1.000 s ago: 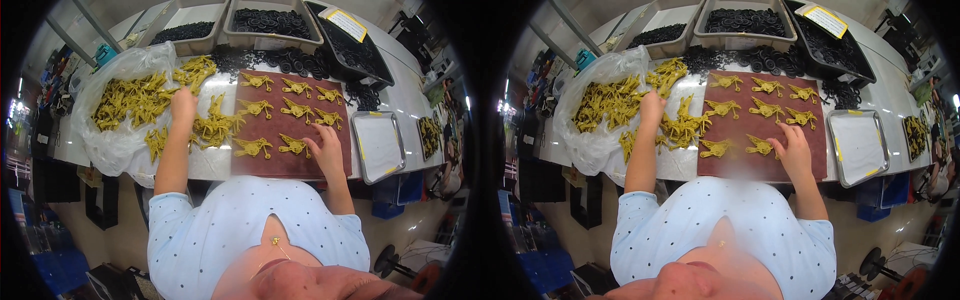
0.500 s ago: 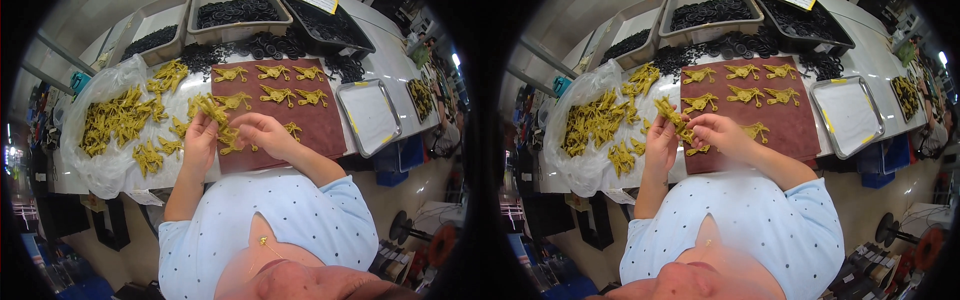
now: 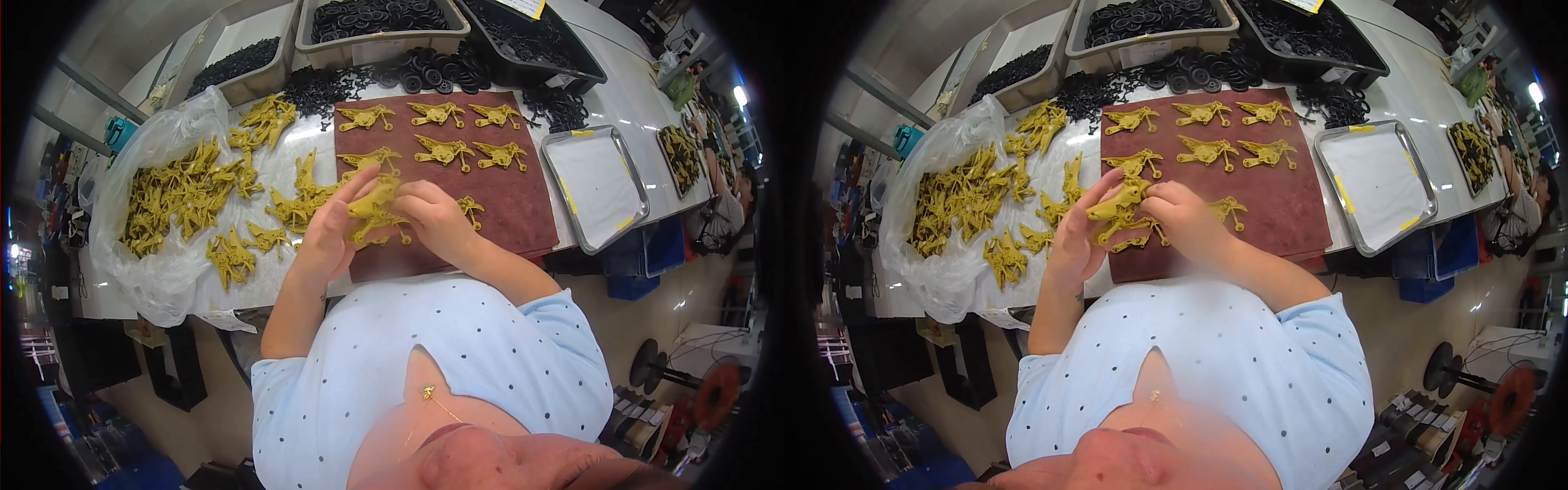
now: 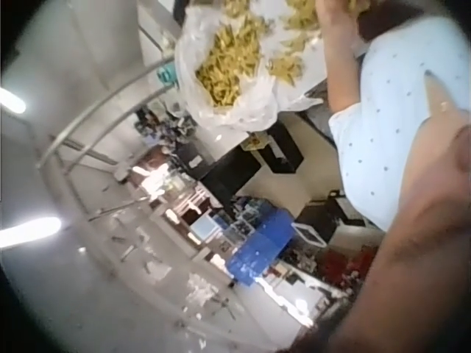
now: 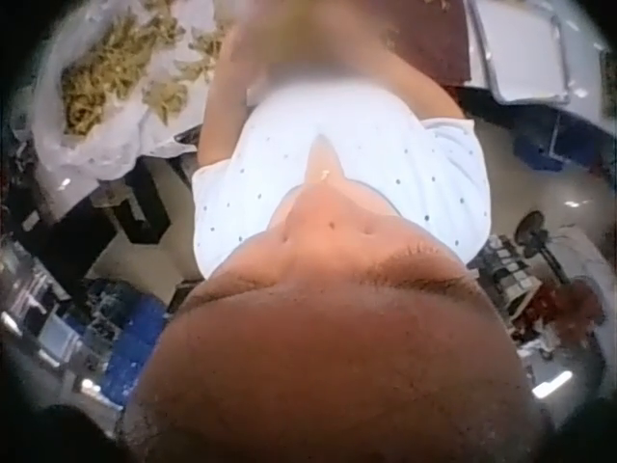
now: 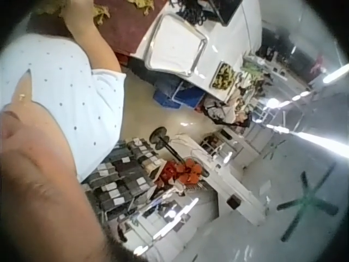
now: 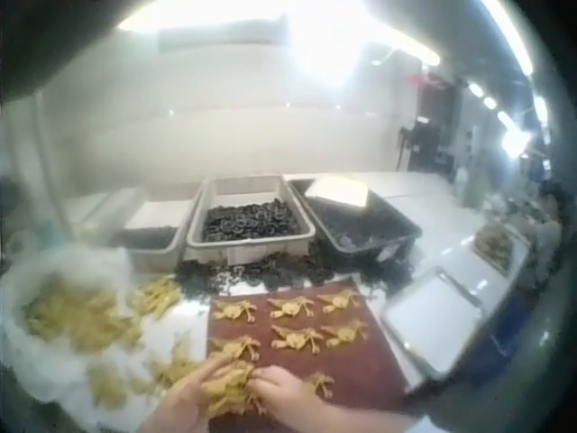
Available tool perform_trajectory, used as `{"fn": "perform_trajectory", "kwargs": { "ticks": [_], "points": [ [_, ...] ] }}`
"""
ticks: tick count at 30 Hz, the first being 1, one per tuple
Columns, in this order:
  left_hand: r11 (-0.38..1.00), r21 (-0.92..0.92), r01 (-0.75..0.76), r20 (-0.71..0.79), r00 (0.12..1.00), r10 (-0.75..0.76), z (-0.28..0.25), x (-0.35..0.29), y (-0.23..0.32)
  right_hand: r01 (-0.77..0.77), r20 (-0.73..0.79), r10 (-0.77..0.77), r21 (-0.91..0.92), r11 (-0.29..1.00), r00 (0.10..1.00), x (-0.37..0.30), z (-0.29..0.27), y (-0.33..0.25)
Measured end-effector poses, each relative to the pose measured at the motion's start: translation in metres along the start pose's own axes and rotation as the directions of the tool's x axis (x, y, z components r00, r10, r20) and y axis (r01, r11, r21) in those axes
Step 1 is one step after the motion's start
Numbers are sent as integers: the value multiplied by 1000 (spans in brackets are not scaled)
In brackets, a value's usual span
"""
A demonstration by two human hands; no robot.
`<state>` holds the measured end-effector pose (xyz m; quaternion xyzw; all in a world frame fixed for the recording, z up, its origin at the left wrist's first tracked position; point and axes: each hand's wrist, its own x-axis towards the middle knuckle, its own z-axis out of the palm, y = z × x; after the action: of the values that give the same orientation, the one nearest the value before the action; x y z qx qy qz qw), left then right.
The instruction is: The person arranges toy motorcycle frames on a mat, attaches handlebars to the frames, and attaches wheels to the frames by hand.
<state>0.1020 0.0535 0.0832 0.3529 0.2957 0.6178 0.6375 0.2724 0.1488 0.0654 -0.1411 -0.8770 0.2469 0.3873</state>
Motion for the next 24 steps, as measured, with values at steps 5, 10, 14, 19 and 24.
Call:
{"fn": "perform_trajectory", "kwargs": {
  "ticks": [5,10,14,19,24],
  "points": [
    [967,-195,163,-23,985,-170,4,-6,8,79,-44,-83,-87,993,996,-1,-3,3],
    [936,240,258,-97,965,-242,-3,-7,10,203,15,-204,-182,962,979,3,-10,0],
    [938,250,241,-104,970,-222,-4,-8,14,-275,71,279,516,811,958,1,-15,-9],
    [817,552,167,-130,985,-114,-19,-14,1,-877,785,420,477,57,455,6,-33,-7],
    [-130,968,-216,252,845,472,2,-2,-7,-792,812,287,572,-216,508,-18,-20,15]
  ]
}}
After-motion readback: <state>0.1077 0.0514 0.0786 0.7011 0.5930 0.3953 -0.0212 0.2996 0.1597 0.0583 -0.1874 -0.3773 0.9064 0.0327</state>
